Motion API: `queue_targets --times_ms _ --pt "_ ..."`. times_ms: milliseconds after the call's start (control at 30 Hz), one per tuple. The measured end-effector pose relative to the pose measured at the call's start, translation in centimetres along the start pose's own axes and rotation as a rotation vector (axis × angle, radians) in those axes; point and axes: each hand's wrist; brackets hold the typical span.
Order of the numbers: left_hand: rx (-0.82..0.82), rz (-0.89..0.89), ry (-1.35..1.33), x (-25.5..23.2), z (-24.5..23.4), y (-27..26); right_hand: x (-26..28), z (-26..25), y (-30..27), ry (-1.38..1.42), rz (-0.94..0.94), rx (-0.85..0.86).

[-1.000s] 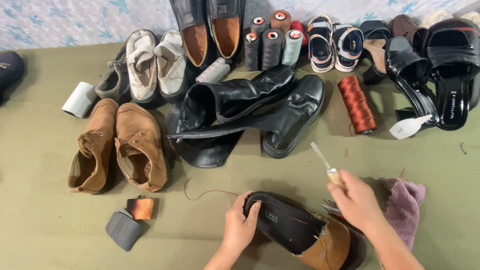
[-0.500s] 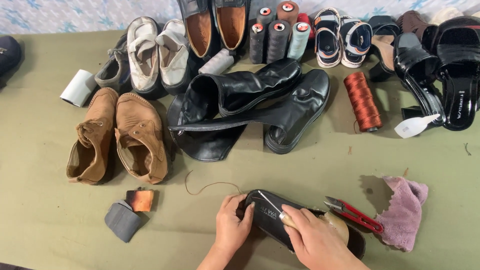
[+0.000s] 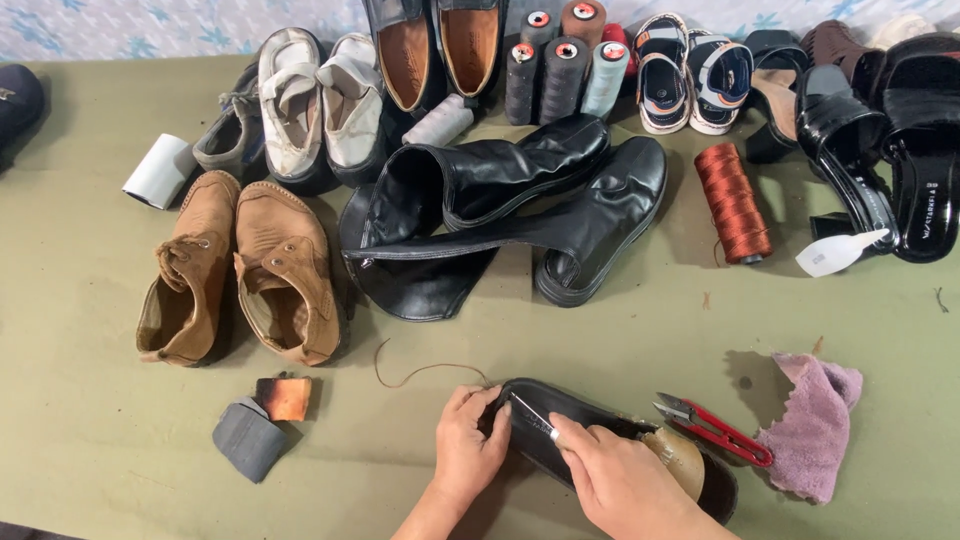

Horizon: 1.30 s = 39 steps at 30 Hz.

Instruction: The person uses a stitching awl and thread to sew the sole of a black shoe. They repeatedly pierce the shoe material with the awl and pull the thread through to secure the sole. The workspace contains various other shoes and spools of thread.

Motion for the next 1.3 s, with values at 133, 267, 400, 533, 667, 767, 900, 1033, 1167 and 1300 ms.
queue_targets --times_ms 133,267,400,533,667,767,900,1033,1167,1300 --pt "-0.053 0.115 -0.012 0.8 0.4 0.1 -0.2 0.4 -0.1 0.001 0.031 0.007" --pt "-0.067 0.130 0.005 0.8 0.4 0.1 -0.2 0.4 -0.1 0.046 0.037 0.025" --pt "-0.076 0.156 -0.007 0.9 0.5 0.2 0.2 0.2 0.0 0.038 0.037 0.026" --pt "-0.071 0.157 -0.014 0.9 0.5 0.1 0.6 -0.3 -0.1 0.057 0.015 0.044" --pt "-0.065 0.132 -0.008 0.7 0.4 0.1 0.6 -0.3 0.1 0.070 0.028 0.053" --pt "-0.060 0.118 -0.009 0.8 0.4 0.2 0.5 0.1 0.0 0.056 0.017 0.036" --pt "-0.050 0.095 -0.017 0.7 0.5 0.2 0.3 0.3 0.1 0.054 0.014 0.031" --pt "-0.066 0.110 -0.012 0.8 0.6 0.2 0.6 0.0 0.2 0.053 0.037 0.051" --pt "-0.066 0.121 -0.004 0.8 0.4 0.2 0.3 0.5 0.3 0.073 0.014 0.056" --pt "-0.079 0.150 0.006 0.9 0.5 0.3 0.5 0.1 0.3 0.137 0.053 0.099"
Point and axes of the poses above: each hand's wrist, its own y-axis towards the middle knuckle, its own z-axis out of the palm, x = y × z, and after that the axes turned 11 degrees about -z, right-handed
